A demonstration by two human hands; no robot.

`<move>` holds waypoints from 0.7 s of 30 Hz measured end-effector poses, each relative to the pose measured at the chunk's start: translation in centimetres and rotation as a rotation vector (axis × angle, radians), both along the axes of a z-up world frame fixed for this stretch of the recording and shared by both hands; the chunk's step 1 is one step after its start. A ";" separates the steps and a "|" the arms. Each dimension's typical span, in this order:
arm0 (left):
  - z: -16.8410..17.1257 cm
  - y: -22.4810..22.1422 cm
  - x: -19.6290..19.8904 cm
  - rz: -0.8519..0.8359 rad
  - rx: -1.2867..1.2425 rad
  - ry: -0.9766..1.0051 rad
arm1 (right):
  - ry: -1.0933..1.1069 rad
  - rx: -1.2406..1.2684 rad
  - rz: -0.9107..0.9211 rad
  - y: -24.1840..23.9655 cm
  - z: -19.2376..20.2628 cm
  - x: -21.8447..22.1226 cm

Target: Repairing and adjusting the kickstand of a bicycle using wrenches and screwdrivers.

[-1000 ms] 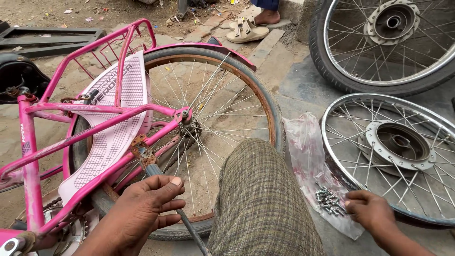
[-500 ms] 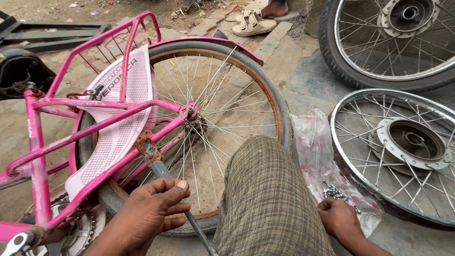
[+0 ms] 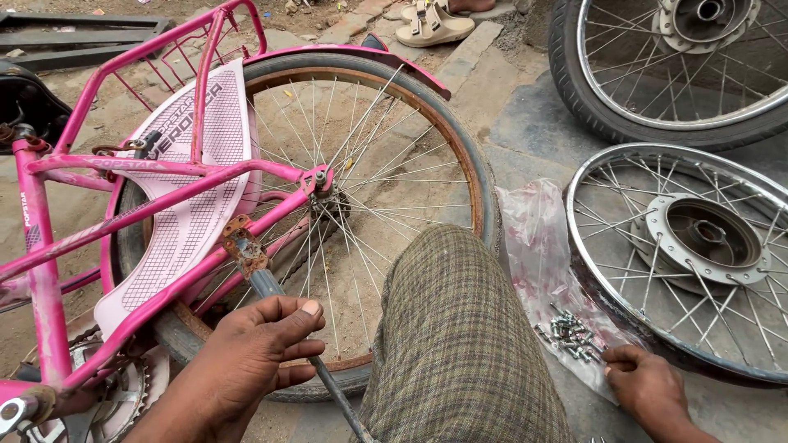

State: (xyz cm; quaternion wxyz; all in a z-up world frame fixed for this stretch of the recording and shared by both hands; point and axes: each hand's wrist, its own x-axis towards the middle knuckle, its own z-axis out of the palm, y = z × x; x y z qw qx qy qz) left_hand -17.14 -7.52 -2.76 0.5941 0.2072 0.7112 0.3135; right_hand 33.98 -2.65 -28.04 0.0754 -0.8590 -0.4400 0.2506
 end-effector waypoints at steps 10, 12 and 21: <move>1.2 0.1 0.8 -0.006 -0.043 0.058 | -0.018 -0.088 0.120 0.7 0.3 -2.6; 1.3 0.1 0.8 -0.003 -0.047 0.058 | -0.028 -0.079 0.133 0.7 -0.2 -2.5; 0.7 -0.1 0.3 -0.009 0.009 0.020 | -0.019 -0.063 0.001 0.3 0.0 -2.0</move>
